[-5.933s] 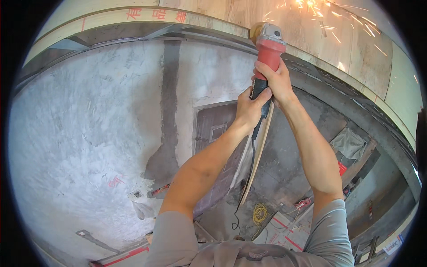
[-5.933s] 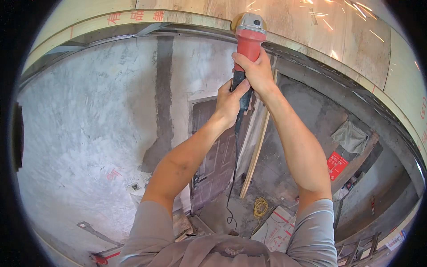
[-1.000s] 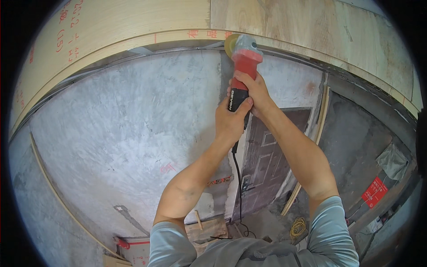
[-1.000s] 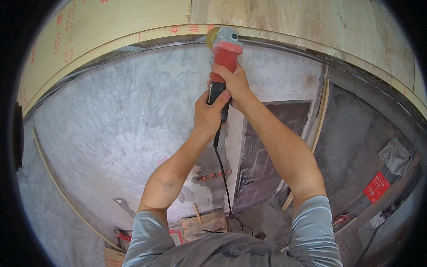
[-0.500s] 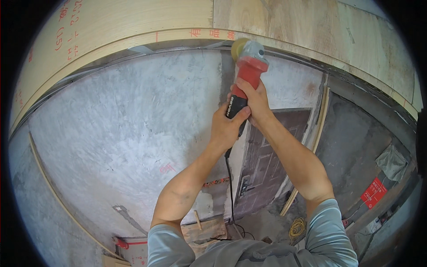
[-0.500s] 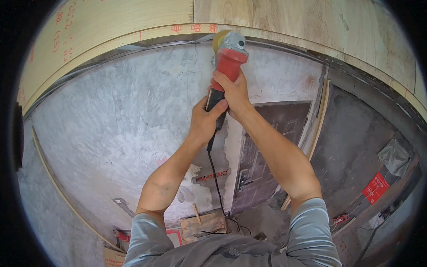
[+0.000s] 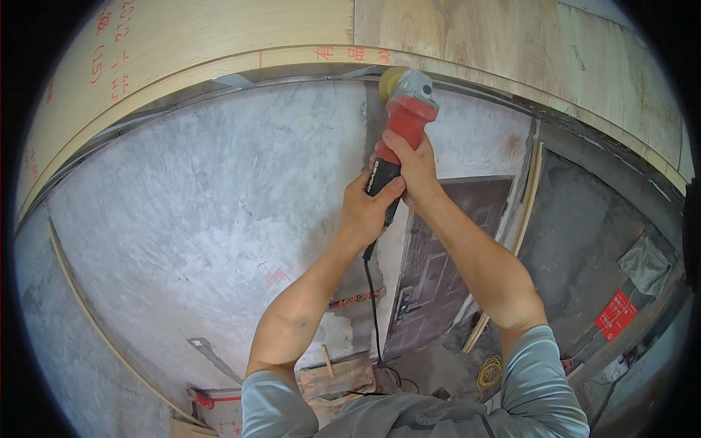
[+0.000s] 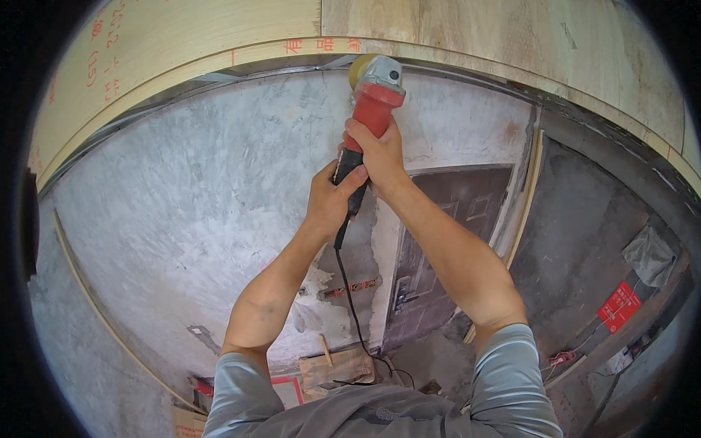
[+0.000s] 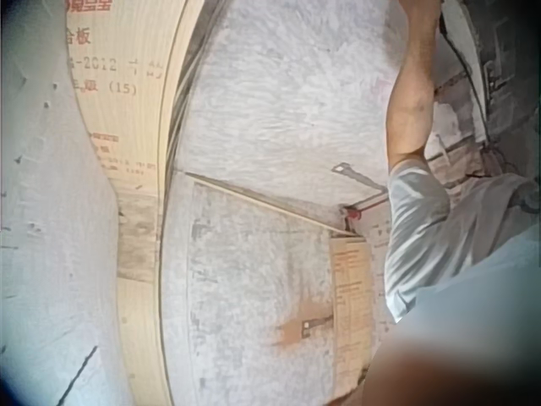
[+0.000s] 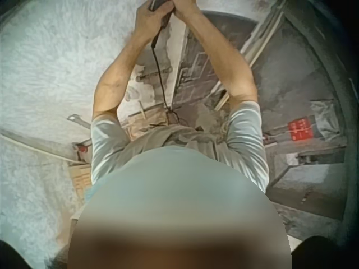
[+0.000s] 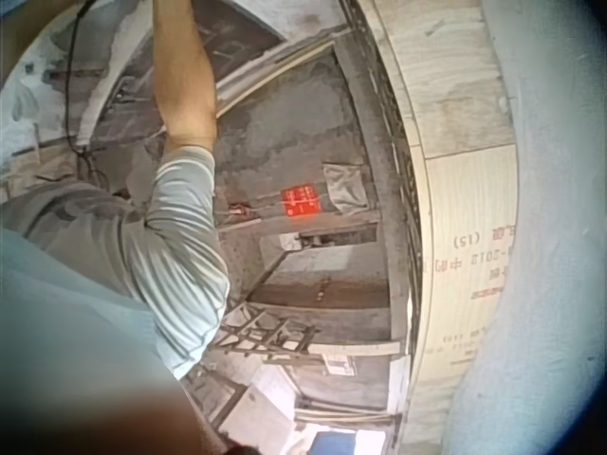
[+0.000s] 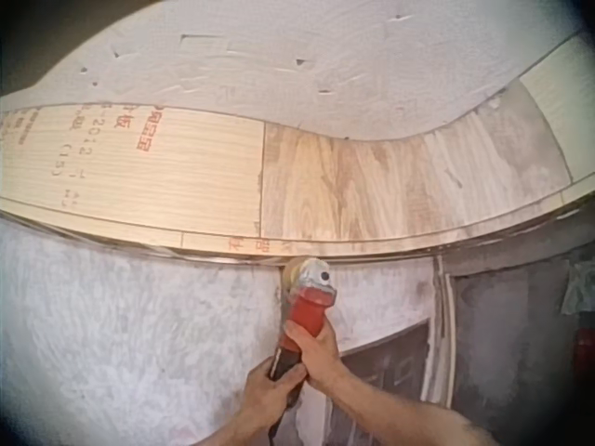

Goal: Using an angle grinder to smooth or trim the edge of a plywood panel where it meets a structural wall joint.

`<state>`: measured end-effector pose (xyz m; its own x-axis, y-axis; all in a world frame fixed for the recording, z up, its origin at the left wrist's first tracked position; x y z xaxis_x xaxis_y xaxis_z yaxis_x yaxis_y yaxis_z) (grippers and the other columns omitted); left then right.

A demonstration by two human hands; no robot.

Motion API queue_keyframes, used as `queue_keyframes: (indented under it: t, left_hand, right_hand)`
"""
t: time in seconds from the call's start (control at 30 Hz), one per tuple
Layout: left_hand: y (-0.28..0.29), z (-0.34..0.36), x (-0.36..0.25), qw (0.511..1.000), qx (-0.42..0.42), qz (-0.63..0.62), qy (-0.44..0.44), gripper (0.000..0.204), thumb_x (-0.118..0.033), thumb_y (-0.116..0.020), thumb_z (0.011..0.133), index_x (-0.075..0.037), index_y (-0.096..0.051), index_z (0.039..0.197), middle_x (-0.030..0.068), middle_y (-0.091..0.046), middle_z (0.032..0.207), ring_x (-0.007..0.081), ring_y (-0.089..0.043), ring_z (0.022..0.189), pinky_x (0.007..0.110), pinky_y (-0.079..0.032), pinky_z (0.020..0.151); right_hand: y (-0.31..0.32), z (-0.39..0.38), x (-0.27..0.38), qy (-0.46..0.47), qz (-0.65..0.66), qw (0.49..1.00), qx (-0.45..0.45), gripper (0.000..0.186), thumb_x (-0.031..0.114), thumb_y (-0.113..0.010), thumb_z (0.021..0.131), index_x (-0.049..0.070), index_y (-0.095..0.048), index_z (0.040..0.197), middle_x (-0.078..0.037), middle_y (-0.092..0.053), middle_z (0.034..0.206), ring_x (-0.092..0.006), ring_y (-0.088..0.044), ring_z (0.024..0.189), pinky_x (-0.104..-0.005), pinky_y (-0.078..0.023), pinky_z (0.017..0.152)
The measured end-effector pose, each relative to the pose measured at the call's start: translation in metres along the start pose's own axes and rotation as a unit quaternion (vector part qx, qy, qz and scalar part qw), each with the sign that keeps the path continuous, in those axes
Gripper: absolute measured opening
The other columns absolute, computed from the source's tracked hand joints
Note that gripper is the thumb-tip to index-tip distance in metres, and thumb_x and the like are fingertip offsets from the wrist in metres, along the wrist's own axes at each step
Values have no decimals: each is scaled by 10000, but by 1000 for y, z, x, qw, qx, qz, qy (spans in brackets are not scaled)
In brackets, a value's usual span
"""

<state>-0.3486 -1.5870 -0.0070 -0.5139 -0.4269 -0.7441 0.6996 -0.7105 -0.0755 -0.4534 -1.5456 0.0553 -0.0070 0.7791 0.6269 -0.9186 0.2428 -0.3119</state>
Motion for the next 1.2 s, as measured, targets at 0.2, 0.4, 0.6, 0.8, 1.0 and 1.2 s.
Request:
queue_keyframes:
  t: [0.2, 0.4, 0.6, 0.8, 1.0, 1.2]
  left_hand:
    - [0, 7, -14, 1000, -14, -21, 9, 474, -444, -756, 924, 2, -625, 1013, 32, -592, 698, 111, -536, 495, 273, -415, 425]
    - [3, 2, -17, 999, -4, -9, 37, 464, -444, -745, 934, 1, -628, 998, 30, -588, 682, 110, -535, 483, 274, -412, 420]
    - [12, 19, -6, 999, -15, 24, -33, 409, -420, -736, 941, -26, -624, 938, 34, -592, 673, 124, -544, 493, 281, -410, 430]
    - [9, 13, 2, 999, -4, -50, -1, 365, -400, -670, 986, -46, -585, 993, 65, -601, 701, 159, -577, 508, 286, -434, 434]
    - [-48, 29, 27, 995, 52, -74, 42, 400, -426, -697, 971, -42, -584, 988, 73, -614, 714, 167, -582, 511, 294, -438, 433]
    - [-133, 36, 59, 967, 169, -161, 102, 403, -421, -713, 959, -44, -582, 1015, 65, -612, 725, 172, -577, 493, 303, -437, 416]
  right_hand:
    - [-15, 13, 14, -22, -48, 998, 26, 367, 209, -725, 925, 50, -496, 1163, -101, -632, 886, -224, -672, 733, -390, -588, 636]
    - [-12, 6, 10, -21, -26, 999, -2, 351, 218, -723, 927, 47, -505, 1143, -97, -632, 870, -218, -660, 711, -372, -579, 637]
    - [-16, 22, 9, 16, -38, 999, 24, 273, 169, -749, 891, 66, -579, 1078, -55, -640, 858, -156, -627, 663, -332, -535, 597]
    - [-17, 16, 5, 34, -79, 996, 39, 373, 190, -749, 884, 58, -531, 1155, -54, -627, 864, -171, -648, 717, -338, -553, 644]
    - [46, 18, 24, 44, -80, 995, -34, 392, 184, -781, 858, 19, -553, 1132, -60, -643, 870, -163, -647, 708, -336, -540, 634]
    - [129, -7, 66, 89, -188, 966, -150, 364, 177, -791, 857, 28, -567, 1103, -53, -643, 859, -170, -648, 705, -338, -538, 636]
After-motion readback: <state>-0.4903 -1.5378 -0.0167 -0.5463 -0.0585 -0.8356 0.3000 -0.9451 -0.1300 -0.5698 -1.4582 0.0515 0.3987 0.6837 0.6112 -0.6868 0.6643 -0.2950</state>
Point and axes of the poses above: each hand's wrist, its own z-axis towards the middle knuckle, its own y-axis out of the back of the hand, x = y × z, the point moved 2 cm from there along z, towards the middle knuckle
